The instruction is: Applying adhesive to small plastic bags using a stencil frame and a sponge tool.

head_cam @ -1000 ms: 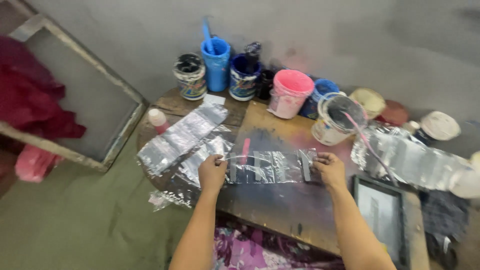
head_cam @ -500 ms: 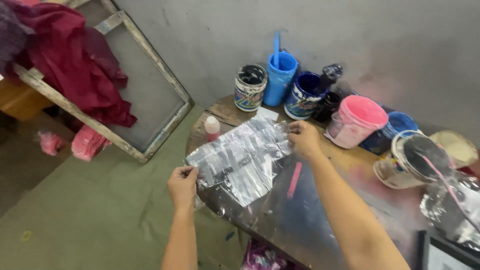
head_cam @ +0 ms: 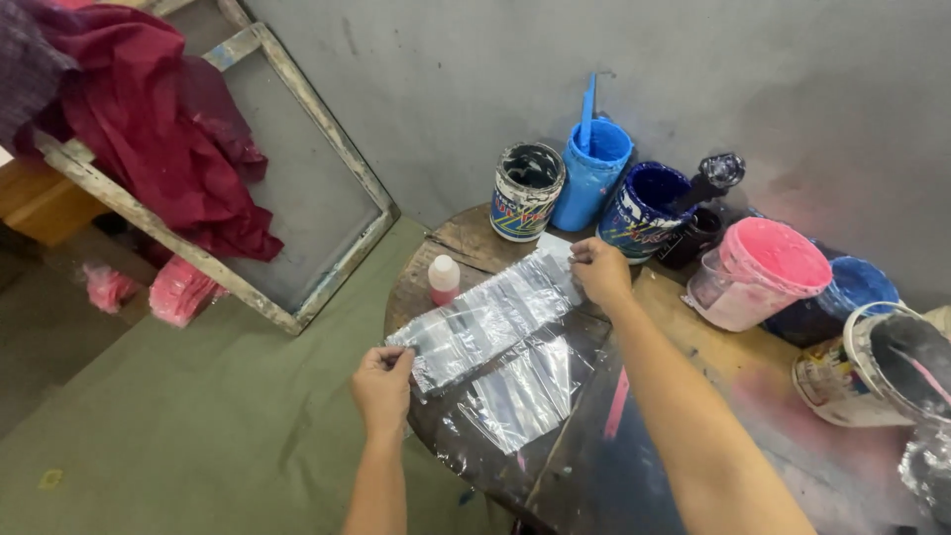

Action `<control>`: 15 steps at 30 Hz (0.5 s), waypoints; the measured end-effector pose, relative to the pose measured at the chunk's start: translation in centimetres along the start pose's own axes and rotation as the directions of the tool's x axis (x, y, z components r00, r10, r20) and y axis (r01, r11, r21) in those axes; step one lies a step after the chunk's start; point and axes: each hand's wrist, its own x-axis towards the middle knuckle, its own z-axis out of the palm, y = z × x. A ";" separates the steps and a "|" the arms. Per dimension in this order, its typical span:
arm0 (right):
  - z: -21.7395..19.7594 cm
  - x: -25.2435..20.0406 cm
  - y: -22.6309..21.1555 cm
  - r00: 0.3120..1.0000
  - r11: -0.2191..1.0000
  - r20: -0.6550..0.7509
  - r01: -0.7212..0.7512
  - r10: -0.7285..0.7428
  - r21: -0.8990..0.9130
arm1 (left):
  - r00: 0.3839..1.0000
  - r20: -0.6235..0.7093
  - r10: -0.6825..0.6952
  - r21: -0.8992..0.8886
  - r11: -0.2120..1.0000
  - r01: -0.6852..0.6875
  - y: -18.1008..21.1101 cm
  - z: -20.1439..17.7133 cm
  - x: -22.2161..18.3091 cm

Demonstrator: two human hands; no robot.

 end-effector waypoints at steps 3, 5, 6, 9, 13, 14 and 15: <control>-0.1 0.4 0.1 1.000 1.000 0.000 -0.004 0.004 0.006 | 0.999 0.016 -0.034 0.003 0.999 0.034 0.4 0.9 -0.8; -0.5 0.4 -0.2 1.000 0.999 0.004 -0.013 0.013 0.046 | 0.999 0.016 -0.030 0.000 1.000 0.030 0.6 0.5 -0.6; -0.6 0.4 -0.5 1.000 0.996 0.009 -0.017 0.016 0.084 | 1.000 0.013 -0.024 -0.005 1.000 0.024 0.7 0.3 -0.6; -0.4 0.7 0.3 0.999 0.995 0.015 -0.033 0.031 0.099 | 1.000 0.013 -0.011 0.041 0.999 0.010 1.0 0.5 -1.0; -0.4 0.9 -0.1 0.999 0.994 0.005 -0.036 0.036 0.102 | 0.999 0.027 -0.027 0.027 0.999 0.026 1.5 1.1 -0.9; -0.5 0.7 -0.2 0.999 0.995 0.004 -0.044 0.044 0.087 | 1.000 0.019 -0.010 0.029 1.000 0.009 1.3 1.1 -0.9; -0.5 0.6 -0.4 0.999 0.996 0.002 -0.052 0.052 0.071 | 1.000 0.011 0.007 0.031 0.999 -0.008 1.0 1.2 -0.8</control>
